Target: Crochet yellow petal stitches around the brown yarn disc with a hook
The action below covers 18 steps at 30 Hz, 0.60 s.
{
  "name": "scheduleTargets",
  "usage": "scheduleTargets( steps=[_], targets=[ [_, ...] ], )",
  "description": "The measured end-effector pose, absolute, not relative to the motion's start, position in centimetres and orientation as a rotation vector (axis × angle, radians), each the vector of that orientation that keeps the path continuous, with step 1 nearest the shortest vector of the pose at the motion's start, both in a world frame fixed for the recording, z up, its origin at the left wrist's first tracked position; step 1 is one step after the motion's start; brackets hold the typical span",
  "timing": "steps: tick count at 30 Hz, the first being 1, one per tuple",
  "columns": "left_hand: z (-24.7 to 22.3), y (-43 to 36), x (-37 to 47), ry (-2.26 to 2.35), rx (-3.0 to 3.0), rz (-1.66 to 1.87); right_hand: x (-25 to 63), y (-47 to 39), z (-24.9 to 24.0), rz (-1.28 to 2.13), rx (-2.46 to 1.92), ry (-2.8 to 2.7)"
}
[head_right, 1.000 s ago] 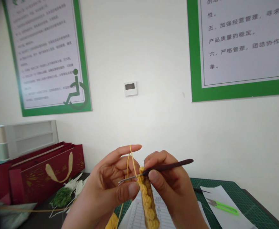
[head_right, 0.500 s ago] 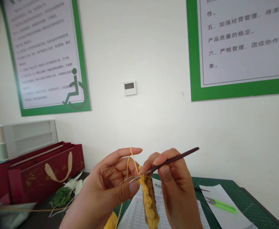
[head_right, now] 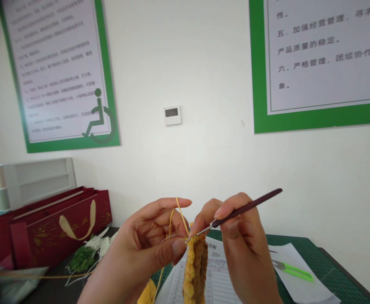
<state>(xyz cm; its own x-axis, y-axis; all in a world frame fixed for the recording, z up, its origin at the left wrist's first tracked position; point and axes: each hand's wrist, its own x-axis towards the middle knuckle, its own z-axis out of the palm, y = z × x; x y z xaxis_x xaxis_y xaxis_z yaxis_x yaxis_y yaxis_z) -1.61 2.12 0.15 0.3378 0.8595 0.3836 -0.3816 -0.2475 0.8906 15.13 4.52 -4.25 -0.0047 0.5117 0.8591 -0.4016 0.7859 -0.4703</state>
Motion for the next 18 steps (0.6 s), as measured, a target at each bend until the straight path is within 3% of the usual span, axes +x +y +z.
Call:
scheduleTargets(
  steps=[18],
  targets=[
    [0.2,2.0,-1.4,0.519,1.364,1.270,15.5,2.4,-4.0,0.372,-0.229,-1.416]
  ],
)
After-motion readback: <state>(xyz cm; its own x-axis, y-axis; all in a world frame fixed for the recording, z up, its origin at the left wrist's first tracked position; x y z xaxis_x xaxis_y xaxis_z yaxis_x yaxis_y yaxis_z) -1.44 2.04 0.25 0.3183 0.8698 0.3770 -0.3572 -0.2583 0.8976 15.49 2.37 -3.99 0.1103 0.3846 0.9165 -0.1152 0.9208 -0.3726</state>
